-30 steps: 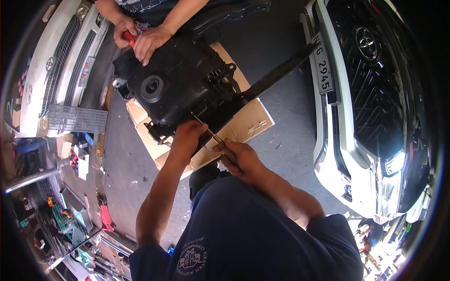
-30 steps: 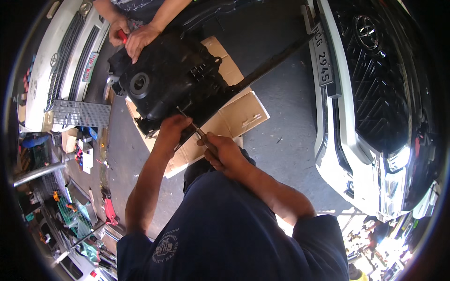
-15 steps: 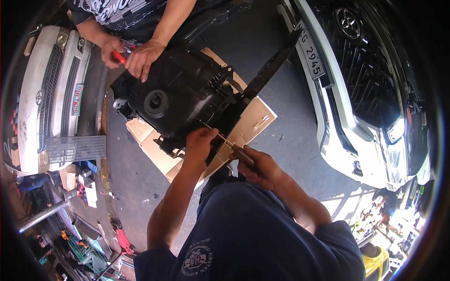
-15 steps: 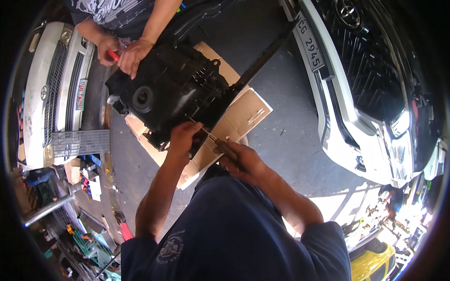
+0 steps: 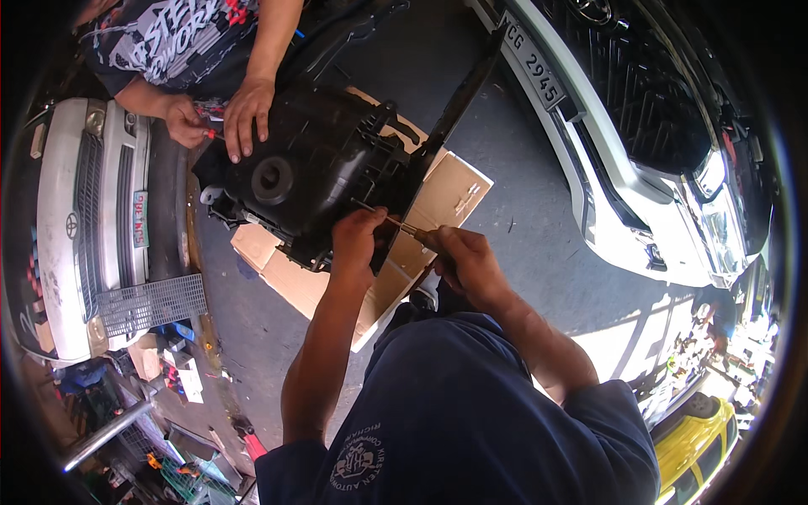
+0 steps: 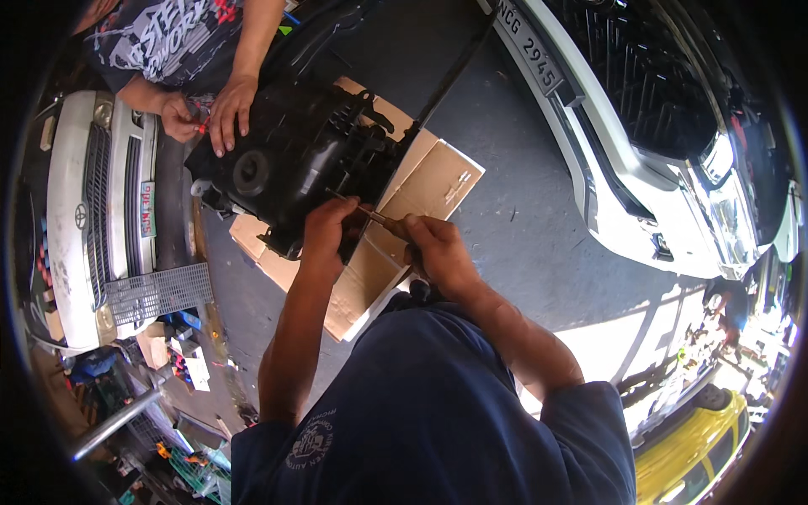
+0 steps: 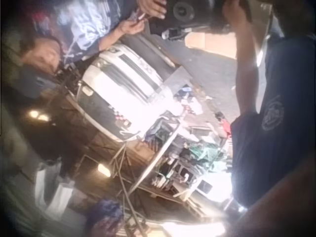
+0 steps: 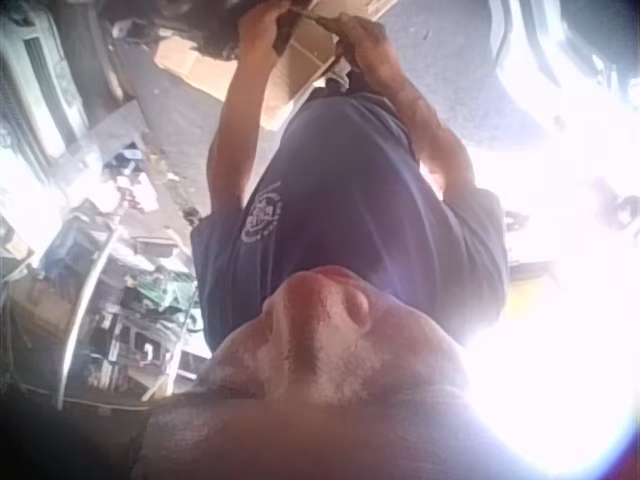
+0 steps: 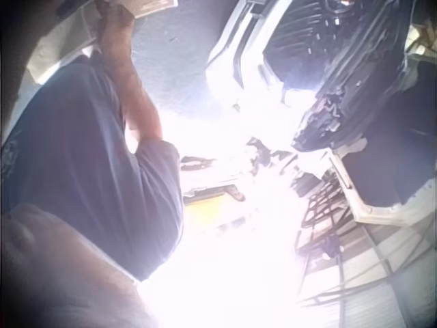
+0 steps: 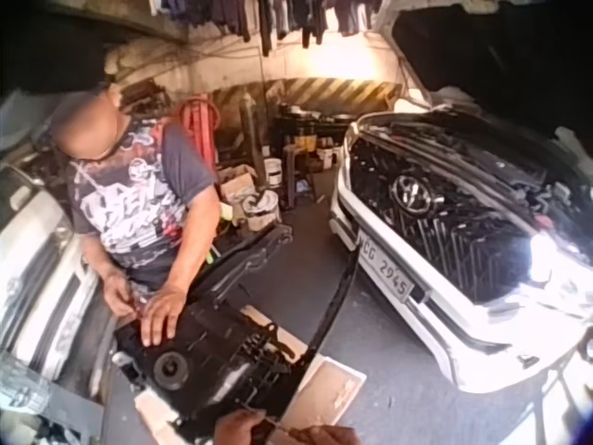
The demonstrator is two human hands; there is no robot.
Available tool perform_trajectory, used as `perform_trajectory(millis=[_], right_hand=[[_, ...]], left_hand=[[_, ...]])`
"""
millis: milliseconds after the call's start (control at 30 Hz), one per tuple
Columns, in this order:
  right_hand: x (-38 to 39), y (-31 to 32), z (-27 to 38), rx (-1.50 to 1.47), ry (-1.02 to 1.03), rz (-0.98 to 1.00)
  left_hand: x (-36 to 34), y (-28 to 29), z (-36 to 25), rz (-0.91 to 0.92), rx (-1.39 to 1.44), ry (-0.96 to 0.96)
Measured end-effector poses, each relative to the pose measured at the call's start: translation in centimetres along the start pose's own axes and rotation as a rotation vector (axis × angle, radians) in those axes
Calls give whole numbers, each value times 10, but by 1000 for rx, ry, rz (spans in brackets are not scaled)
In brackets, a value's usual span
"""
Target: The person places cardboard on a drum, sets down a car part with a coworker, and disassembles the car part using screwdrivers.
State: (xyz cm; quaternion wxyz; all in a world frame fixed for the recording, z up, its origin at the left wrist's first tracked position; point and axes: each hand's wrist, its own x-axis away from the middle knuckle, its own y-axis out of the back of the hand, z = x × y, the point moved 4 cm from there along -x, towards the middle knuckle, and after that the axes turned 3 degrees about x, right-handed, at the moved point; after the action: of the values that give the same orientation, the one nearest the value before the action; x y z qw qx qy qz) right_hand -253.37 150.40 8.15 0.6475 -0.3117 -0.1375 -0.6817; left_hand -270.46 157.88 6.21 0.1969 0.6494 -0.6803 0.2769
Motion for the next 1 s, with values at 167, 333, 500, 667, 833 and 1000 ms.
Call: perform_trajectory(millis=[167, 333, 500, 667, 833, 1000], right_hand=[[1, -9, 0, 488, 604, -245], [11, -13, 10, 15, 153, -173], [7, -3, -8, 303, 211, -145], [5, -5, 2, 409, 704, -306], [7, -4, -1, 380, 158, -124], [14, -12, 13, 256, 605, -178]], left_hand=[[-2, -1, -1, 9, 6, -21], [-5, 6, 2, 12, 1, -21], [0, 1, -4, -25, -1, -17], [-3, 3, -6, -64, -51, 13], [-2, 2, -4, -50, -16, -4], [-3, 5, -7, -31, -13, -107]])
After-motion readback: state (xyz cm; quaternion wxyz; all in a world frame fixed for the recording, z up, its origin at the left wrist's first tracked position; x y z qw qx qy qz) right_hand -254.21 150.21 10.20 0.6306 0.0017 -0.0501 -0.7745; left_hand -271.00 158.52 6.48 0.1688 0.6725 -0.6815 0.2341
